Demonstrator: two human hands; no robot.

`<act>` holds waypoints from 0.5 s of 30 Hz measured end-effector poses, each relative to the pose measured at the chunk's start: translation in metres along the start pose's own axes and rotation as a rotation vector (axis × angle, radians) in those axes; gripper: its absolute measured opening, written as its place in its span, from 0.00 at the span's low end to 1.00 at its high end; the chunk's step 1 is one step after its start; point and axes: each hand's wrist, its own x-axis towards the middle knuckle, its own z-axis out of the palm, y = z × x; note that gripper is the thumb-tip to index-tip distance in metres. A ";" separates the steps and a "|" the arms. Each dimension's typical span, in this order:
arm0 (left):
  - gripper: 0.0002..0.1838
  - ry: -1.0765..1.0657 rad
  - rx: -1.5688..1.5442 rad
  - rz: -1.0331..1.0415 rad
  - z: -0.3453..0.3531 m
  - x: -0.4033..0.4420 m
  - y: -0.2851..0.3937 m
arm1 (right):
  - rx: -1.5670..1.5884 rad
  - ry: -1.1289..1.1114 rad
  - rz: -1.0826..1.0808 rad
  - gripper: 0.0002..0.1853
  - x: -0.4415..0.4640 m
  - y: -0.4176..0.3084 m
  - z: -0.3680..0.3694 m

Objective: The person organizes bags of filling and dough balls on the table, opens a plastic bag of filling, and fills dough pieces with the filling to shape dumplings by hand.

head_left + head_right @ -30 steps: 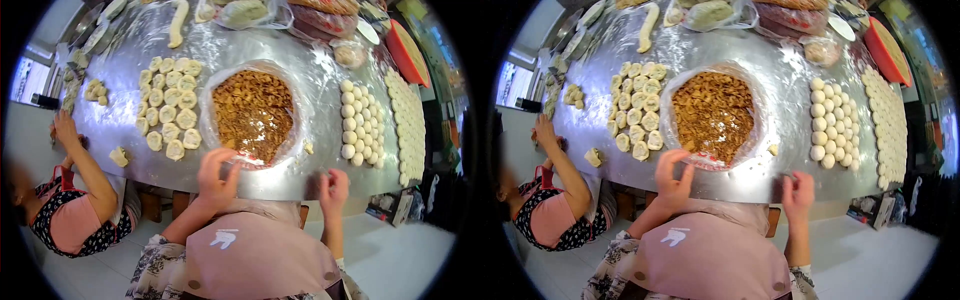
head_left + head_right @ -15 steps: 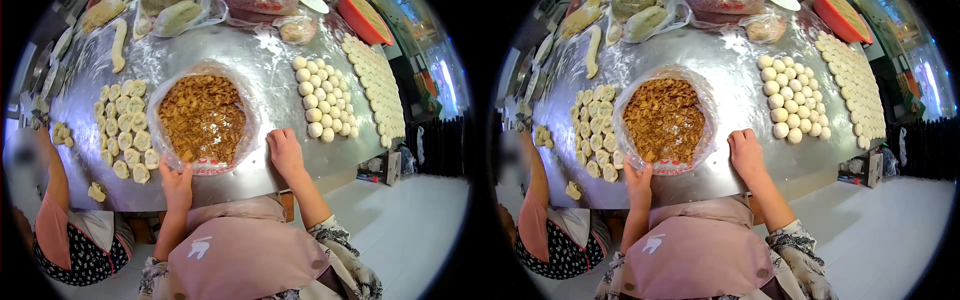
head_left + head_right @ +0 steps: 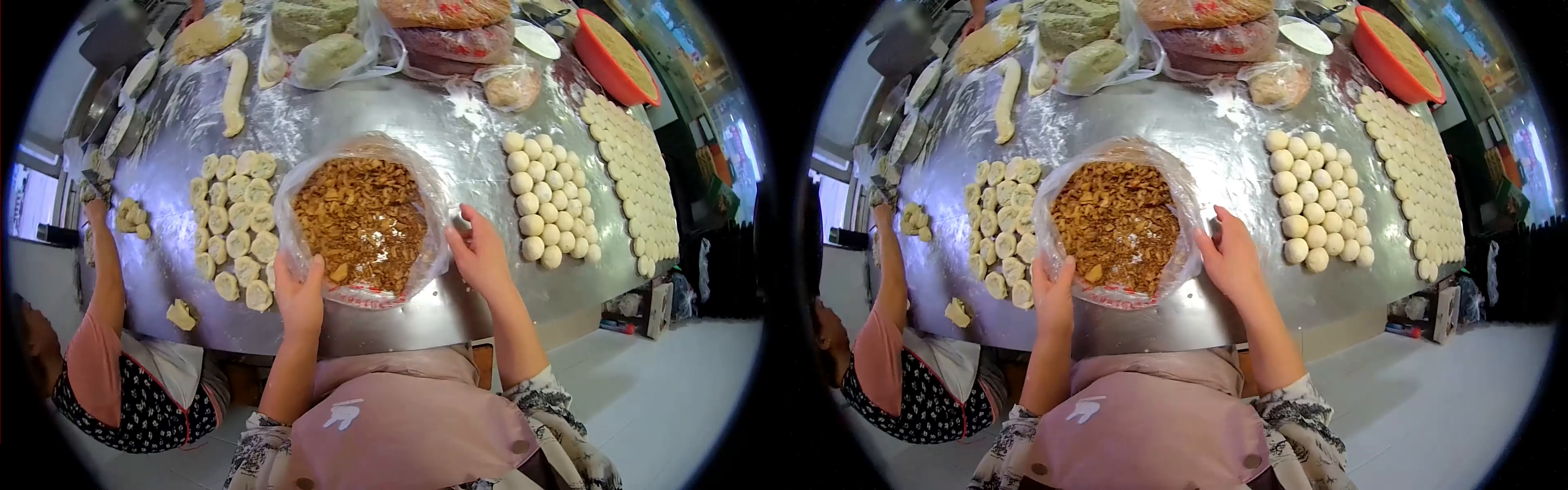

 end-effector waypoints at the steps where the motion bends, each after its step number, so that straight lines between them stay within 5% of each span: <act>1: 0.27 0.023 -0.006 0.015 0.000 0.003 0.000 | -0.120 -0.032 -0.019 0.30 0.007 -0.005 0.005; 5: 0.27 -0.007 0.004 -0.099 -0.009 0.021 0.010 | -0.237 -0.114 -0.062 0.26 0.020 -0.007 0.016; 9: 0.20 -0.068 -0.095 -0.177 -0.018 0.037 0.018 | 0.168 -0.057 0.076 0.15 0.021 -0.024 -0.004; 15: 0.14 0.015 -0.104 -0.202 -0.029 0.039 0.060 | 0.517 -0.124 0.138 0.13 0.041 -0.060 -0.027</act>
